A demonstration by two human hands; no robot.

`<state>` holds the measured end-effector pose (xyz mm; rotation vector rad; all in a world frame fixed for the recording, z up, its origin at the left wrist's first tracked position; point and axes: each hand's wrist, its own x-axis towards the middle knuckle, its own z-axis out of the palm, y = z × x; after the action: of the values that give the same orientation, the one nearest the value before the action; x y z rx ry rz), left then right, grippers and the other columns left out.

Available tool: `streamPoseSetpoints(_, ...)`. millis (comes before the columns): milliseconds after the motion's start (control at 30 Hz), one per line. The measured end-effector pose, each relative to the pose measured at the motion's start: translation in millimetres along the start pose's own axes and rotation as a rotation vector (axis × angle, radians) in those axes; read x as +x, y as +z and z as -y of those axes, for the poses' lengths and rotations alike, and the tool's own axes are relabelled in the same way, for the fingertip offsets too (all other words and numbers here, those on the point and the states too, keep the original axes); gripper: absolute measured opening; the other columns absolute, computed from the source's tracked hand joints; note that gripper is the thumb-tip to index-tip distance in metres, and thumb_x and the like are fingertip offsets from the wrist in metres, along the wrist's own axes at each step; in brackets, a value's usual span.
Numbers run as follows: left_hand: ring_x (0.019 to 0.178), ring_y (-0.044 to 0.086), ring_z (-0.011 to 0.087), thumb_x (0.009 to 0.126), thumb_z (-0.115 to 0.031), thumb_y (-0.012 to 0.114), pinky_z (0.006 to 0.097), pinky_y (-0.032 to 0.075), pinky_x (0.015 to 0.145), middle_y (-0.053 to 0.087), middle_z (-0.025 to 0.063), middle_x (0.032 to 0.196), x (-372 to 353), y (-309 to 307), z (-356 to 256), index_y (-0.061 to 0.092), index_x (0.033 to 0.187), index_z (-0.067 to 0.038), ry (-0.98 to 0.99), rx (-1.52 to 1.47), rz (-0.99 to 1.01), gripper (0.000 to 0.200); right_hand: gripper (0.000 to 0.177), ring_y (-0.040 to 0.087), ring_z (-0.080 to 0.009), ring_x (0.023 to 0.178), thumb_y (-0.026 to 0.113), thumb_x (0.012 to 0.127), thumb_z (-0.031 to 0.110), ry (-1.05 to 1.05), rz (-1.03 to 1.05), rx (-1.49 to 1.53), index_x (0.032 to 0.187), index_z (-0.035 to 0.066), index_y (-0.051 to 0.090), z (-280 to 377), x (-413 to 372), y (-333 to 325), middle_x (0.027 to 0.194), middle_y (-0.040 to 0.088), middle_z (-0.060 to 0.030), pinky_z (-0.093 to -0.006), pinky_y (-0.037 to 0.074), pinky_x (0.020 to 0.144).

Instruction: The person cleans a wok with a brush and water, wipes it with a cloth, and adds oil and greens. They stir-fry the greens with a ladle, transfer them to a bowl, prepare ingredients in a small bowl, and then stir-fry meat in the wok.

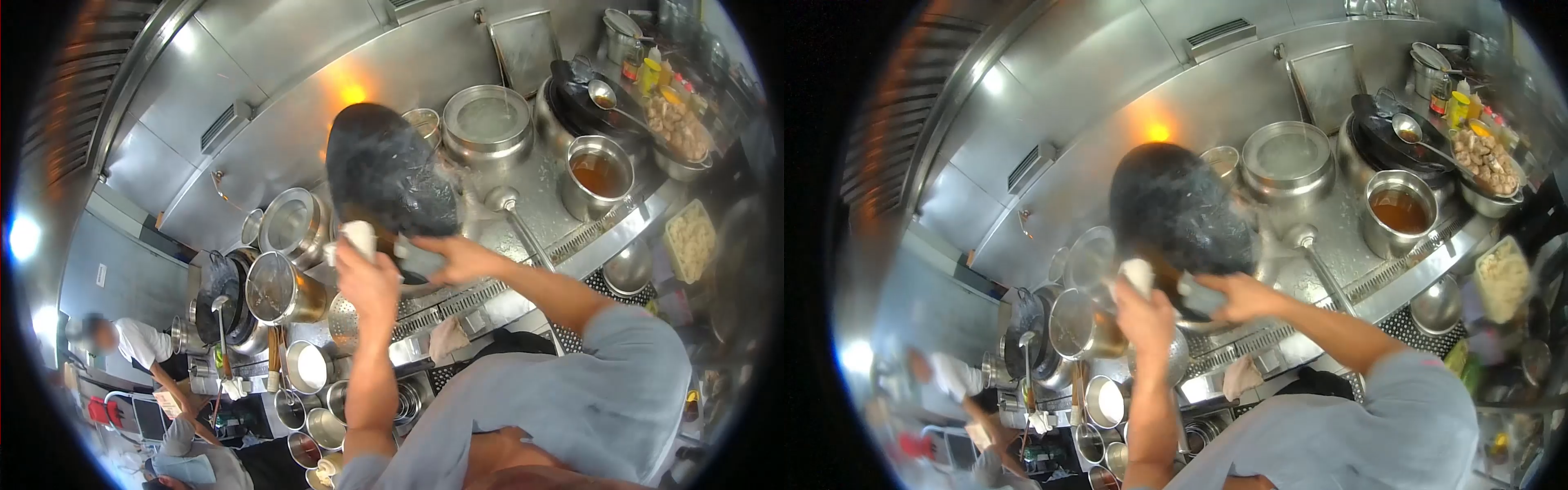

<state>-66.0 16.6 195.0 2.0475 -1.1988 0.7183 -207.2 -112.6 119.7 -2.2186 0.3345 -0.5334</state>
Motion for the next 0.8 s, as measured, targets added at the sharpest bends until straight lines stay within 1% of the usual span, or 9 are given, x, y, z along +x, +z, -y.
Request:
streamPoseSetpoints(100,0.087,0.057,0.0484,0.071,-0.007,0.062,0.0505,0.049,0.072,0.051,0.0301,0.107,-33.8,-13.4,-32.9,0.034,0.131,0.004,-0.065,-0.098,0.126,0.067,0.06,0.061,-0.0255,0.049,0.065,0.07,0.017,0.427,-0.536,0.325,0.125,-0.001,0.048,-1.5,104.3,-30.1,0.075,0.065,-0.0198,-0.0363,0.05,0.043)
streamPoseSetpoints(200,0.09,0.056,0.049,0.073,-0.008,0.061,0.0511,0.048,0.075,0.052,0.0308,0.108,-43.2,2.8,-6.5,0.034,0.131,0.004,-0.166,-0.127,0.081,0.065,0.066,0.06,-0.0175,0.047,0.063,0.074,0.016,0.414,-0.211,0.543,0.135,0.004,0.042,9.1,111.6,0.4,0.072,0.064,-0.0094,-0.0322,0.045,0.038)
streamPoseSetpoints(233,0.092,0.056,0.0493,0.074,-0.008,0.06,0.0514,0.047,0.077,0.053,0.0313,0.109,-46.5,5.7,4.8,0.034,0.131,0.005,-0.228,-0.135,0.041,0.064,0.073,0.067,-0.0253,0.071,0.065,0.071,0.021,0.362,0.126,0.349,0.138,0.006,0.04,49.9,76.2,-9.5,0.09,0.067,-0.0178,-0.0386,0.054,0.057)
streamPoseSetpoints(267,0.096,0.056,0.0489,0.075,-0.007,0.058,0.0515,0.045,0.082,0.055,0.0318,0.109,-45.7,2.4,13.3,0.035,0.127,0.006,-0.379,-0.185,0.057,0.058,0.08,0.062,-0.0333,0.103,0.065,0.067,0.027,-0.049,0.024,-0.066,0.141,0.01,0.039,26.3,53.7,24.2,0.114,0.06,-0.0265,-0.0445,0.049,0.087)
streamPoseSetpoints(300,0.096,0.055,0.0492,0.076,-0.006,0.056,0.0509,0.044,0.083,0.055,0.0326,0.108,-49.6,6.2,33.6,0.034,0.126,0.006,-0.489,-0.241,0.073,0.056,0.08,0.062,-0.0333,0.103,0.065,0.067,0.027,-0.047,0.031,-0.07,0.141,0.01,0.039,11.2,46.4,3.7,0.114,0.06,-0.0265,-0.0445,0.049,0.087)
streamPoseSetpoints(367,0.097,0.055,0.0496,0.077,-0.006,0.053,0.0504,0.043,0.084,0.056,0.0335,0.106,-78.6,7.8,62.1,0.034,0.125,0.007,-0.617,-0.277,0.123,0.053,0.076,0.064,-0.0318,0.097,0.065,0.064,0.031,0.312,0.74,-0.478,0.135,0.01,0.046,-27.7,30.2,-50.1,0.105,0.064,-0.0239,-0.0425,0.05,0.083)
streamPoseSetpoints(467,0.099,0.054,0.0497,0.08,-0.009,0.049,0.0492,0.039,0.088,0.053,0.0378,0.104,-102.1,38.1,74.0,0.032,0.117,0.01,-0.858,-0.447,0.084,0.045,0.037,0.067,-0.0304,0.078,0.061,0.067,0.02,0.658,0.163,-0.591,0.099,0.002,0.064,-90.6,108.3,-130.7,0.088,0.068,-0.0193,-0.0408,0.053,0.067)
streamPoseSetpoints(700,0.098,0.055,0.0413,0.08,-0.006,0.053,0.0449,0.042,0.089,0.049,0.0335,0.108,-108.6,141.9,61.7,0.025,0.116,0.011,-1.143,-0.571,0.025,0.049,0.064,0.067,-0.0353,0.084,0.062,0.069,0.029,0.191,-0.564,-0.458,0.126,0.004,0.051,-107.6,262.9,-85.9,0.093,0.067,-0.021,-0.0423,0.054,0.072)
streamPoseSetpoints(800,0.096,0.057,0.033,0.078,-0.005,0.054,0.0403,0.047,0.082,0.05,0.0269,0.109,-108.3,146.9,70.5,0.028,0.116,0.011,-1.385,-0.9,0.019,0.049,0.064,0.068,-0.0305,0.077,0.068,0.068,0.021,0.523,0.204,-0.187,0.127,0.006,0.05,-73.3,223.5,24.7,0.098,0.066,-0.0181,-0.039,0.057,0.052)
